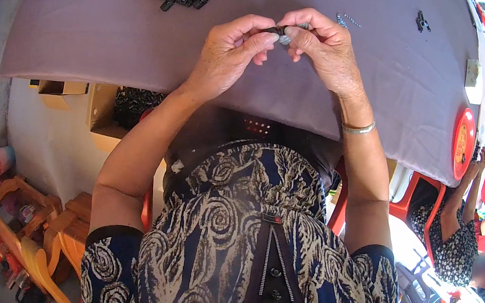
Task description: The recorder is manually assembling small plastic and metal components at a workbench.
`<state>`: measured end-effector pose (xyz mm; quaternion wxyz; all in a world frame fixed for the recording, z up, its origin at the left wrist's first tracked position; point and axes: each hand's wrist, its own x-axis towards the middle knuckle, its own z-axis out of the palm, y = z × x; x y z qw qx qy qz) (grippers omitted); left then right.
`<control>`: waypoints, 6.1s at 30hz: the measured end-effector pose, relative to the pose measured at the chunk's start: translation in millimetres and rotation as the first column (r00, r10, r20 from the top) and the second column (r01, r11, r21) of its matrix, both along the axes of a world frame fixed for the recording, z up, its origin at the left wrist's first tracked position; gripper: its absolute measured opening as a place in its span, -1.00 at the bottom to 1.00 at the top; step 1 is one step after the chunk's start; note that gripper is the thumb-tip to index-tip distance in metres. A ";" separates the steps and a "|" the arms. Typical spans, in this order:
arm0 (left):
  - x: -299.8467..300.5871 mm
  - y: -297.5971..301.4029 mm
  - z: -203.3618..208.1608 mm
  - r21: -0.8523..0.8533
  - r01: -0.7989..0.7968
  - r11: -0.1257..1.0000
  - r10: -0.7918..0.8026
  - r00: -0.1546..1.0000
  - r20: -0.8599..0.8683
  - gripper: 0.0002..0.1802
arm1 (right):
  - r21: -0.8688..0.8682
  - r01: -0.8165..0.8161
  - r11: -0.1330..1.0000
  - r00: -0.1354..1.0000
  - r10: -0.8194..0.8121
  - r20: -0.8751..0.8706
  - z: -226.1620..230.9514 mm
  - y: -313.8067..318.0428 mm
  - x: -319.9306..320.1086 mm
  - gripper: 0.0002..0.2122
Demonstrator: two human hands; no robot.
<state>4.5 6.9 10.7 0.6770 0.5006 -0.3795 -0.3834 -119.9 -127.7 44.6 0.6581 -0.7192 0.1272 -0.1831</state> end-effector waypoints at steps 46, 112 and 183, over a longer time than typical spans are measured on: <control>-8.7 3.9 1.3 0.042 -0.046 0.998 0.030 0.943 0.331 -0.82 | -0.509 -0.065 0.858 0.994 0.009 -0.112 4.8 3.5 -7.8 -0.96; -25.6 5.2 18.4 -0.141 0.119 0.983 -0.133 0.986 -0.098 -0.84 | 0.699 -0.012 0.715 1.000 0.028 -0.011 1.6 43.3 -16.7 -0.68; 31.8 2.1 5.4 0.044 -0.283 0.958 0.199 0.767 0.610 -0.66 | 0.014 0.140 0.990 0.986 -0.139 -0.092 -3.9 29.7 -30.1 -0.46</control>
